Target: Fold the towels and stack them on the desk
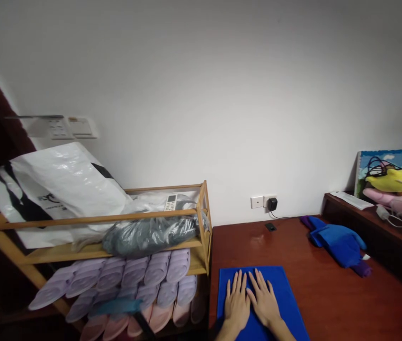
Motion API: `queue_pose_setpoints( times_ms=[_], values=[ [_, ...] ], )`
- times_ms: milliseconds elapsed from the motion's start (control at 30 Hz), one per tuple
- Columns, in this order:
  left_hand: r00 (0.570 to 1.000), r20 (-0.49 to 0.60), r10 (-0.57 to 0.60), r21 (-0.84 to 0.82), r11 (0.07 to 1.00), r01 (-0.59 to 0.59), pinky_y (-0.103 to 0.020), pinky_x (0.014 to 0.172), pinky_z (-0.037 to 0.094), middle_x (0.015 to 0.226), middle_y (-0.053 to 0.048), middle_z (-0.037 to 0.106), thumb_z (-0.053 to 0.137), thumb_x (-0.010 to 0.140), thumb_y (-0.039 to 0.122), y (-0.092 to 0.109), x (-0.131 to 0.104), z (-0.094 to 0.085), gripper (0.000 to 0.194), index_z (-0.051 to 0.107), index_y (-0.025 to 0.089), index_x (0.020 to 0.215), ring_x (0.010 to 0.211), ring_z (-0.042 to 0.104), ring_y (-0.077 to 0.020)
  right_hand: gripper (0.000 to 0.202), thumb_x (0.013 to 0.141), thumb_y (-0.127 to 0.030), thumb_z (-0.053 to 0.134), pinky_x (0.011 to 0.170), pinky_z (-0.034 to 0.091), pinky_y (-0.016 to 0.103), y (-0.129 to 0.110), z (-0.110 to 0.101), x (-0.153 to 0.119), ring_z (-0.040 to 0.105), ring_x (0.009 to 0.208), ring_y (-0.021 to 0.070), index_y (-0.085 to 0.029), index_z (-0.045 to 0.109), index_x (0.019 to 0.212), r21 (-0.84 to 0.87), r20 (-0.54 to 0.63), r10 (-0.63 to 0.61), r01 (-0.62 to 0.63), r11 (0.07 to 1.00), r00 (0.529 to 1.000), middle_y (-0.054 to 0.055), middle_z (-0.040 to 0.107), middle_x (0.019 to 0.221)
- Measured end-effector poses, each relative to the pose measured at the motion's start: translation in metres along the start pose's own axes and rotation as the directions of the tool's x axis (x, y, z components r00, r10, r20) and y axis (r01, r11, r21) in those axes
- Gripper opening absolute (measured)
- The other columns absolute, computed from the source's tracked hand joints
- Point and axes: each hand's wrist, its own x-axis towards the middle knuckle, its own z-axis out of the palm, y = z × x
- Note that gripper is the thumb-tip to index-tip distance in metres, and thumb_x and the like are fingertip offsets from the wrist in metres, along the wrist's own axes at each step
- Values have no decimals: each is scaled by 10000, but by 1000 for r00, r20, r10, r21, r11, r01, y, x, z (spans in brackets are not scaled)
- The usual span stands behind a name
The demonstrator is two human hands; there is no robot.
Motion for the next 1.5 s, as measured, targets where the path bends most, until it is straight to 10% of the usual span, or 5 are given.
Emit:
queue_pose_setpoints(
  times_ms=[433, 633, 900, 1100, 1500],
  values=[
    [958, 29, -285, 58, 957, 283, -552, 1119, 67, 1524, -2, 142, 281, 895, 505, -34, 2, -26, 568, 191, 317, 1424, 1399, 64, -267, 729, 834, -671, 200, 1107, 157, 562, 80, -11, 7, 139, 1402, 226, -245, 216, 1425, -115, -65, 303, -309, 944, 951, 31, 213, 1517],
    [968, 21, -248, 40, 968, 247, -546, 1119, 107, 1525, -15, 112, 302, 899, 447, -21, -10, -42, 578, 159, 269, 1430, 1399, 89, -257, 724, 846, -654, 219, 1122, 123, 548, 52, -33, -13, 127, 1400, 233, -225, 188, 1428, -125, -70, 236, -243, 962, 969, 36, 177, 1519],
    [989, -144, 32, 67, 997, -22, -455, 1022, 390, 1420, -2, 374, 435, 859, 372, -16, -74, 42, 582, 214, 328, 1395, 1268, 430, -250, 594, 846, -646, 268, 1018, 380, 510, 8, 13, -71, 363, 1309, 257, -367, 320, 1368, -87, -65, 44, -50, 995, 997, 7, 343, 1443],
    [960, -279, 19, 93, 996, 8, -457, 1052, 367, 1470, -13, 263, 362, 900, 307, -7, -86, 14, 593, 86, 267, 1423, 1331, 329, -217, 590, 880, -588, 266, 1042, 367, 464, 6, -3, -78, 354, 1316, 248, -259, 424, 1342, -82, -141, 42, -54, 995, 989, 57, 364, 1434],
    [992, 112, -57, -92, 993, 68, -536, 1121, 205, 1498, 62, 106, 404, 877, 451, 3, -157, 2, 655, 39, 347, 1410, 1372, 213, -290, 599, 865, -608, 266, 1082, 283, 492, 35, -24, -150, 256, 1366, 231, -355, 228, 1407, -62, -22, 98, -99, 993, 995, -13, 247, 1495]
  ],
)
